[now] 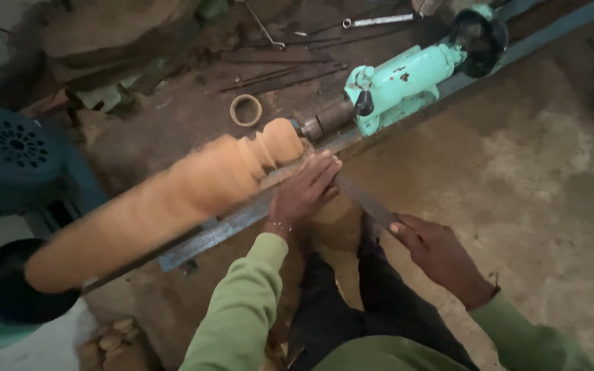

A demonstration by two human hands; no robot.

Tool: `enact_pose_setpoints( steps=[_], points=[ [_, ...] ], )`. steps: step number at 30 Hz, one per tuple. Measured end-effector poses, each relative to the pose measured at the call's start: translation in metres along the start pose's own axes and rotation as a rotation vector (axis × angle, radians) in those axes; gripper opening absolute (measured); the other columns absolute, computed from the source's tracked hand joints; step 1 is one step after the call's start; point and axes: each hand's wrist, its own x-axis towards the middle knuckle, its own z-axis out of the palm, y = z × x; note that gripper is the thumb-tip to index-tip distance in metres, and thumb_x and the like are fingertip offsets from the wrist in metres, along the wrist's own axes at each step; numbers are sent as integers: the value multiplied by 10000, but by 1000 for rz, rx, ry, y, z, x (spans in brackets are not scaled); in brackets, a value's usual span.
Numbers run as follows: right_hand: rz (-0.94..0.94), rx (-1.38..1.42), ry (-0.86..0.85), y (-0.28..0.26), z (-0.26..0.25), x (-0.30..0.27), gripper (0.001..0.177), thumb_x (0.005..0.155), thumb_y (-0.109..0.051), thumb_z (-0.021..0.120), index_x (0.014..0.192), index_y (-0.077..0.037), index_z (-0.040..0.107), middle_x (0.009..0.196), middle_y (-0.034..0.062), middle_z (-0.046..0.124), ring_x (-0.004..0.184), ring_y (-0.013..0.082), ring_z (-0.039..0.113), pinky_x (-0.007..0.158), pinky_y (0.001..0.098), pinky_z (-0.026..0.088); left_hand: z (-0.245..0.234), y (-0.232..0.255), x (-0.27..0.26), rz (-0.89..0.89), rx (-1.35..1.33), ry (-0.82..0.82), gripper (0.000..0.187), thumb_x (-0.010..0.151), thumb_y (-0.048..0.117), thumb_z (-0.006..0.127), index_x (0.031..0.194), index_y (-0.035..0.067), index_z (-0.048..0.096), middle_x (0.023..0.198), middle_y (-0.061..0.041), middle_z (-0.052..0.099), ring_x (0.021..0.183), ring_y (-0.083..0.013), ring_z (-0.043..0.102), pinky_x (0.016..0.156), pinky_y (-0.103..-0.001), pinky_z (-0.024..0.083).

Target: The person secures a wooden piece into a lathe and uses a metal tool to shape the rotating wood. They then use a flat metal file to smooth the surface of the wood as it continues to spin.

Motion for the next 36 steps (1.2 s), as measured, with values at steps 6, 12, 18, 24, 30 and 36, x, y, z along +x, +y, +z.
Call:
enact_pose_setpoints(
  steps=[6,12,18,24,30,36],
  points=[
    [5,-35,-21,3,2,9,425,1008,-414,558,1312,-159,710,600,129,523,513,208,463,526,431,413,-8,6,2,-18,30,-37,562,896,259,785,1409,124,599,1424,-43,615,1379,-261,578,1161,-412,497],
    [-13,35,6,10,8,10,429,990,-392,569,1292,-123,714,612,121,536,531,187,487,523,413,435,-4,5,0,-11,67,-35,560,918,290,768,1425,138,585,1430,-60,598,1380,-270,565,1162,-424,487],
    [5,-11,36,9,9,9,412,985,-389,571,1266,-131,725,601,115,558,524,190,533,531,398,451,1,-2,-2,-17,8,-52,583,927,312,758,1439,110,562,1459,-86,571,1411,-300,539,1178,-455,469],
    [-4,17,47,9,18,6,401,990,-387,578,1269,-134,715,612,113,543,529,195,531,527,387,454,0,-1,-1,-65,-11,-103,588,918,307,762,1430,100,563,1460,-100,565,1418,-306,516,1185,-464,432],
    [29,17,49,-6,12,4,392,992,-379,590,1235,-109,734,620,127,543,526,210,512,530,389,464,-3,-1,2,29,23,-68,618,885,281,773,1419,59,555,1436,-136,567,1398,-327,533,1203,-486,430],
    [32,39,47,0,10,8,392,969,-378,597,1238,-127,732,602,133,570,510,194,553,525,378,474,-2,0,-1,6,26,-40,570,938,292,771,1431,86,571,1431,-108,589,1399,-285,548,1207,-458,444]
  ],
)
